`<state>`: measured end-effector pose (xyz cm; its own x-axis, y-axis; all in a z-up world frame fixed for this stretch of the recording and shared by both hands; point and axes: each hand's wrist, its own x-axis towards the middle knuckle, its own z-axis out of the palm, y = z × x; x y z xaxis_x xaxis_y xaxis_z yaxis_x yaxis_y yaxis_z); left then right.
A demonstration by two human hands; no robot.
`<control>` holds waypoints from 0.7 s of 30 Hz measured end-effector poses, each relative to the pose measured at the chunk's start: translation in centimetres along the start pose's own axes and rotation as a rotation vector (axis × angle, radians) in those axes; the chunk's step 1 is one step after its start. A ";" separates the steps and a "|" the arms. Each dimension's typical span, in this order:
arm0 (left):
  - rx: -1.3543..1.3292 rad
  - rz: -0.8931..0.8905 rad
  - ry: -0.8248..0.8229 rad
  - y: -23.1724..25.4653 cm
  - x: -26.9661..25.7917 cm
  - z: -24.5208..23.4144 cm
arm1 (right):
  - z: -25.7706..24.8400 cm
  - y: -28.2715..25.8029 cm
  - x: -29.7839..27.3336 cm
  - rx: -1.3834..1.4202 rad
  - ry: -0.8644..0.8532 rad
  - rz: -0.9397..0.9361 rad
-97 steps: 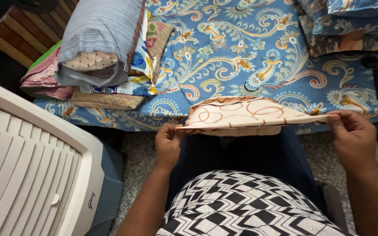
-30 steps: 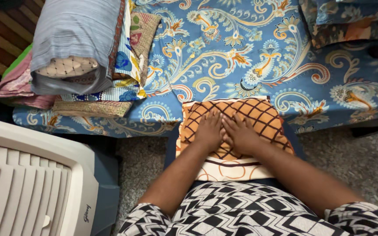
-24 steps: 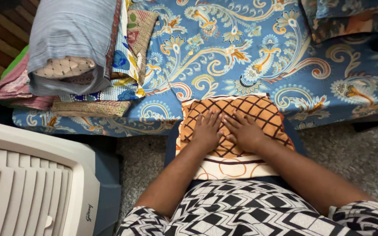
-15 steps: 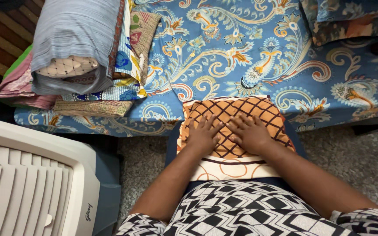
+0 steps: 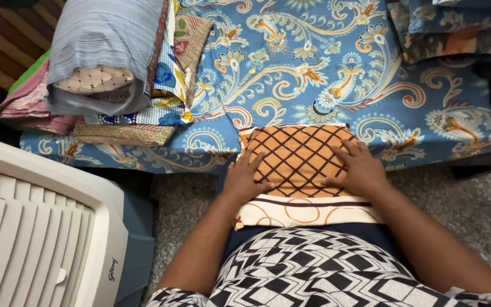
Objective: The person inserts a white pillow insert into a patterned pillowcase. They align the corners, push the insert inside, and adjust the fabric to fit the pillow evenly. Finally, they smooth the pillowcase and place the finished pillow on the bed.
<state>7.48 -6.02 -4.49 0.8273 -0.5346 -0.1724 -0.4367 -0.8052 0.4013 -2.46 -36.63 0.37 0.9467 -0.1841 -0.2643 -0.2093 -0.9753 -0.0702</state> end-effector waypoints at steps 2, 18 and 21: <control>-0.037 -0.048 -0.025 -0.7 -0.5 0.0 | 0.3 1.0 -0.6 0.084 0.060 -0.012; -0.158 -0.171 -0.144 -5.6 -4.0 1.8 | 8.0 10.0 -3.1 0.513 -0.005 0.050; -0.091 -0.164 -0.150 -5.3 -5.5 1.2 | 6.5 9.3 -5.2 0.217 0.077 0.120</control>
<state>4.85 0.87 -6.77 0.8199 -0.4364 -0.3706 -0.2620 -0.8615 0.4349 -10.93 -43.91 -5.17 0.9260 -0.3141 -0.2096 -0.3612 -0.8984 -0.2498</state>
